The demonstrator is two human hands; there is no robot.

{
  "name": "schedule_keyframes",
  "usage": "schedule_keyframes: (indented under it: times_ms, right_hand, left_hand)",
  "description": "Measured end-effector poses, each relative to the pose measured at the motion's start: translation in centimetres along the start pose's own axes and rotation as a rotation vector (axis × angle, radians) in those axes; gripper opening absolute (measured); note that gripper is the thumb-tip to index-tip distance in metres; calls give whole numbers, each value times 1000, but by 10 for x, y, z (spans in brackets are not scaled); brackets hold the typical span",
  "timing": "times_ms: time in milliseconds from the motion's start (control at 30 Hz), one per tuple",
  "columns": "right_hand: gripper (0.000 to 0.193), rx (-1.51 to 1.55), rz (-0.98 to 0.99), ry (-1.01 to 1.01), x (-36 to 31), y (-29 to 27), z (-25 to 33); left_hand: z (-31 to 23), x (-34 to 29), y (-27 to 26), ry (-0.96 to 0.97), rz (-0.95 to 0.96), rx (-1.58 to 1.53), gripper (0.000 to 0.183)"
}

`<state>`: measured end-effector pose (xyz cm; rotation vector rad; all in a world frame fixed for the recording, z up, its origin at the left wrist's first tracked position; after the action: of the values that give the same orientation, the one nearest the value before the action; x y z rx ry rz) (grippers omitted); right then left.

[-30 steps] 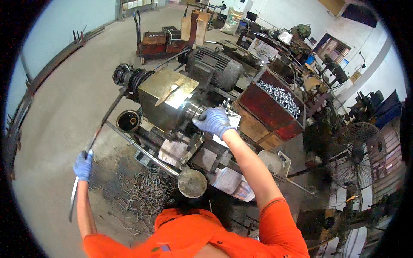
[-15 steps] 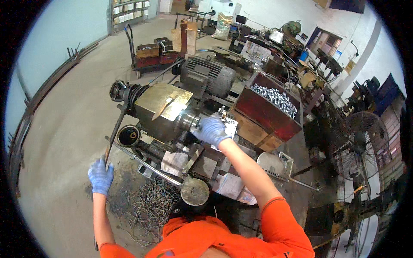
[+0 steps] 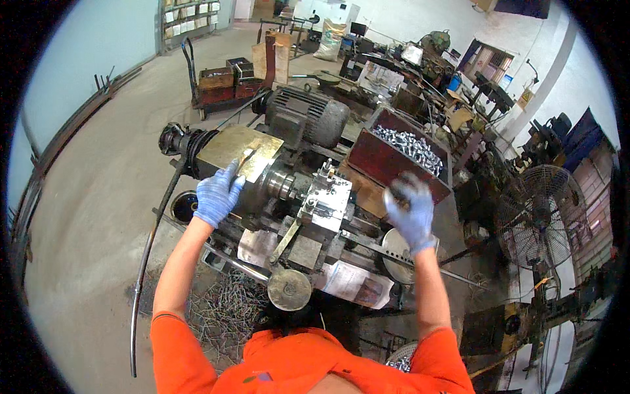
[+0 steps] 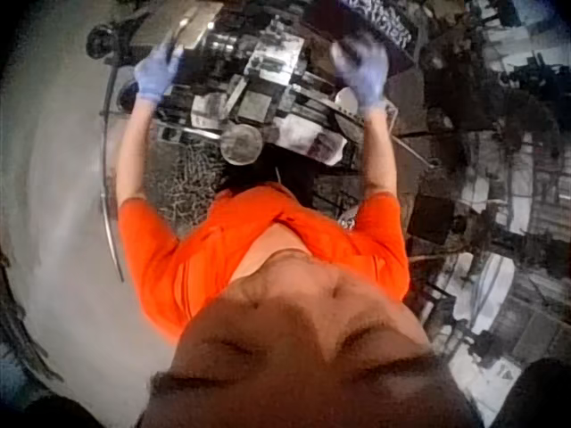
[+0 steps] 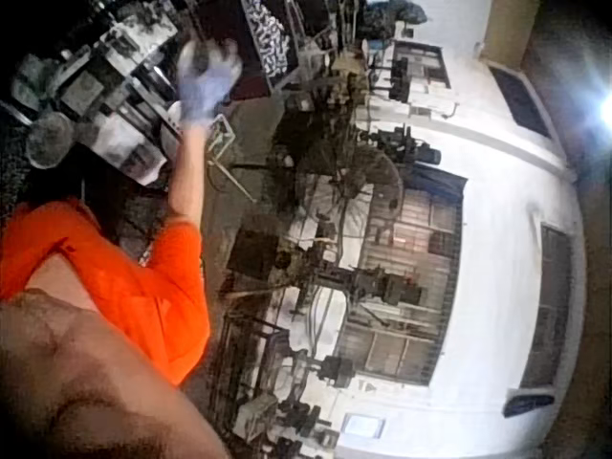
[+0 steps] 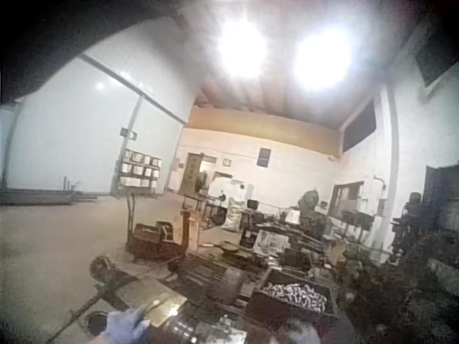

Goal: The person uses a lathe to machine metal components, using levers to control the machine and handling finished parts by hand.

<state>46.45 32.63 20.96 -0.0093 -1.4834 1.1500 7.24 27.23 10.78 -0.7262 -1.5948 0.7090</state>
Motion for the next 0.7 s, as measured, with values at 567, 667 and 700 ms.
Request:
schedule_keyframes:
  times_ms: [567,667,700]
  right_hand:
    - [16,211,216,584,-210,-36,-62]
    - [17,187,201,505,-210,-44,-57]
    - [17,177,192,516,-216,-44,-61]
  left_hand:
    - [-110,-29,32,106,157,-318,22]
    - [-107,-27,22,189,305,-207,21]
    - [-103,-32,18,166,368,-188,21]
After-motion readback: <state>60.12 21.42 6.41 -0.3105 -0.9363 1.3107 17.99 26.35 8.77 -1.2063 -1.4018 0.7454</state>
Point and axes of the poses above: each hand's wrist, its own x-axis towards the middle knuckle, its own y-axis out of the palm, z = x × y, the point moved 5 cm from there along x, towards the middle knuckle, and after that the axes turned 2 degrees about y, right-handed, at the moved point
